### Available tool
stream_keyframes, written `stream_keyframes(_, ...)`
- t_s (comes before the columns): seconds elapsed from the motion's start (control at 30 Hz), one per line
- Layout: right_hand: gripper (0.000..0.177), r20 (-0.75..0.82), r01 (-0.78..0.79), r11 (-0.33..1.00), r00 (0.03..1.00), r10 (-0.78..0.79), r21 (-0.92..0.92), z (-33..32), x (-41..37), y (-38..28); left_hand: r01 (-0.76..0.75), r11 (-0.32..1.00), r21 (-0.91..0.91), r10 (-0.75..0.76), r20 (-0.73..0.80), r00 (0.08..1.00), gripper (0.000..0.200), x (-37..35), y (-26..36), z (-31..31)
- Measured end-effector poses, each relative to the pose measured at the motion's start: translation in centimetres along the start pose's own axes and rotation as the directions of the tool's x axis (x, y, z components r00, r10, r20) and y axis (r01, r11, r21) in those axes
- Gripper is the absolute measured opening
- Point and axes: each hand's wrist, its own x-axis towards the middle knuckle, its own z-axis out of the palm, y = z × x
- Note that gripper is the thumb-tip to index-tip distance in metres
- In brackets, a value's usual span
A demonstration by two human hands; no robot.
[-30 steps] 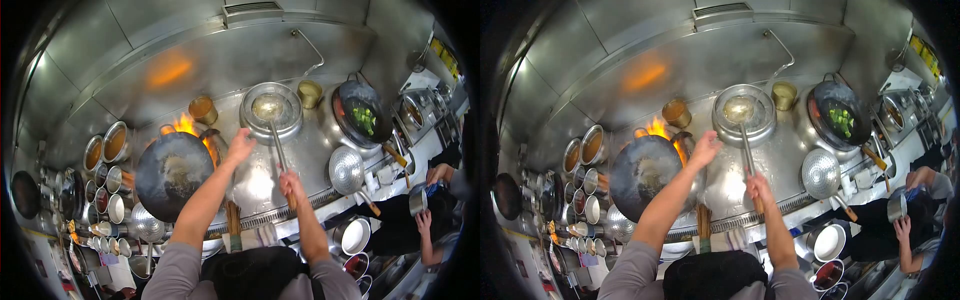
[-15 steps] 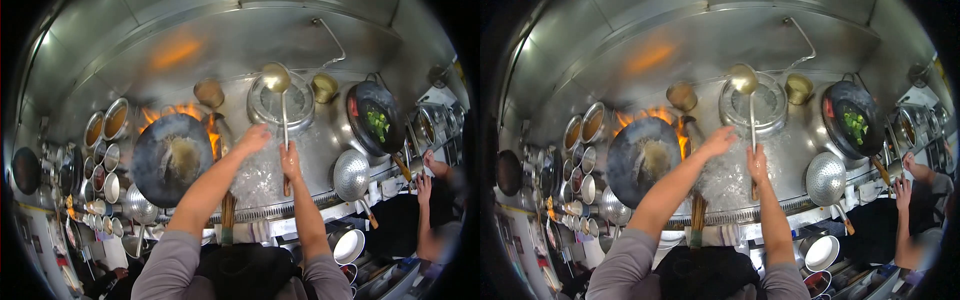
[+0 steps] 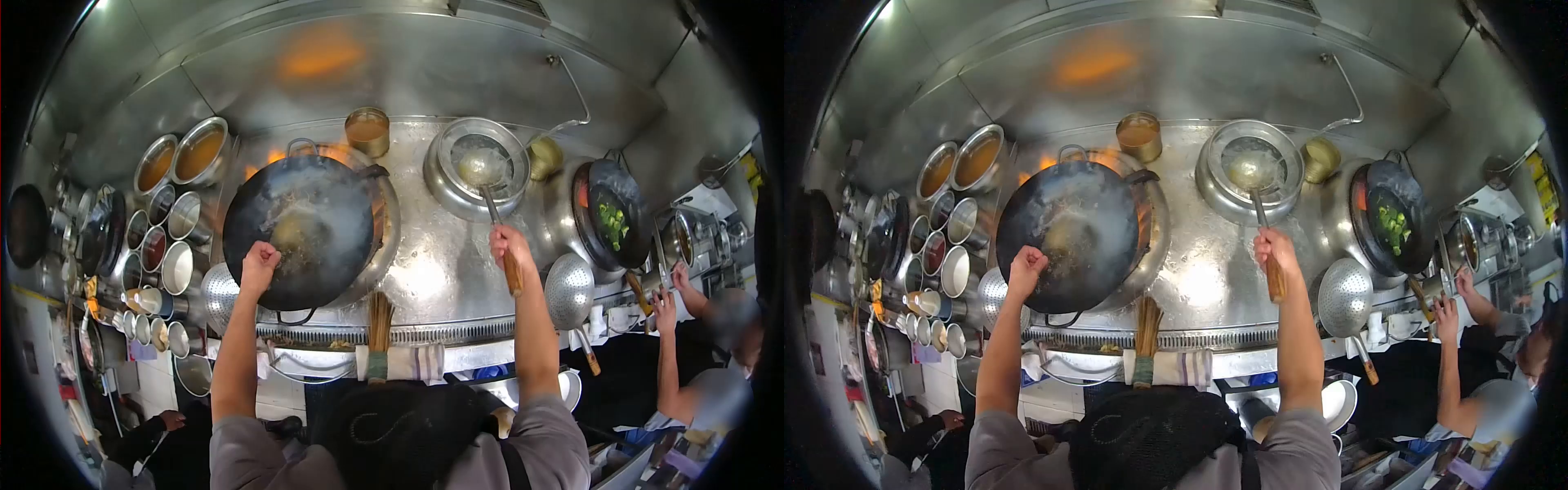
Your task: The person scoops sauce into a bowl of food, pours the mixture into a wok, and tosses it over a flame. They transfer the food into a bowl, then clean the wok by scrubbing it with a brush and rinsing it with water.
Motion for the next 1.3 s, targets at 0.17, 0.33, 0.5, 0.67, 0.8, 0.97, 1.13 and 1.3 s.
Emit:
stream_keyframes(0.17, 0.012, 0.057, 0.008, 0.998, 0.998, -0.011, 0.066, 3.3, -6.9, 0.5, -0.144, 0.989, -0.018, 0.144, -0.016, 0.989, 0.017, 1.0, 0.8, 2.7)
stream_keyframes(0.33, 0.025, 0.236, -0.096, 0.995, 0.968, 0.083, 0.043, 8.8, -13.0, 0.6, -0.135, 0.989, -0.06, 0.142, 0.15, 0.978, 0.022, 4.8, 5.5, 9.2)
stream_keyframes(0.5, 0.028, 0.281, -0.107, 0.988, 0.95, 0.134, -0.112, 15.2, -16.8, 2.6, 0.162, 0.886, -0.434, -0.071, 0.218, 0.973, 0.029, 7.8, 8.8, 14.8)
stream_keyframes(0.67, 0.042, 0.211, 0.18, 0.838, 0.974, -0.079, -0.516, 16.9, -14.3, 6.9, 0.158, 0.973, -0.167, -0.103, 0.299, 0.949, 0.026, 7.9, 10.8, 9.6)
stream_keyframes(0.8, 0.047, 0.287, 0.413, 0.546, 0.908, -0.305, -0.729, 11.6, -9.0, 7.6, -0.117, 0.993, 0.02, 0.112, 0.182, 0.977, 0.028, 4.5, 5.1, 4.7)
stream_keyframes(0.97, 0.055, 0.331, 0.227, -0.243, 0.594, -0.733, -0.943, 2.2, -1.1, 4.5, -0.037, 0.999, -0.027, 0.039, 0.061, 0.997, 0.022, -3.9, -2.6, -2.7)
stream_keyframes(1.13, 0.039, 0.176, 0.164, -0.084, 0.698, -0.694, -0.983, -10.1, 10.3, 1.5, 0.106, 0.986, -0.132, -0.124, -0.136, 0.983, 0.019, -13.2, -5.7, -7.2)
stream_keyframes(1.3, 0.017, 0.007, 0.162, 0.972, 0.986, -0.164, -0.172, -4.4, 6.5, -1.7, 0.251, 0.893, 0.373, -0.082, -0.414, 0.907, 0.029, -20.3, -13.6, -11.7)
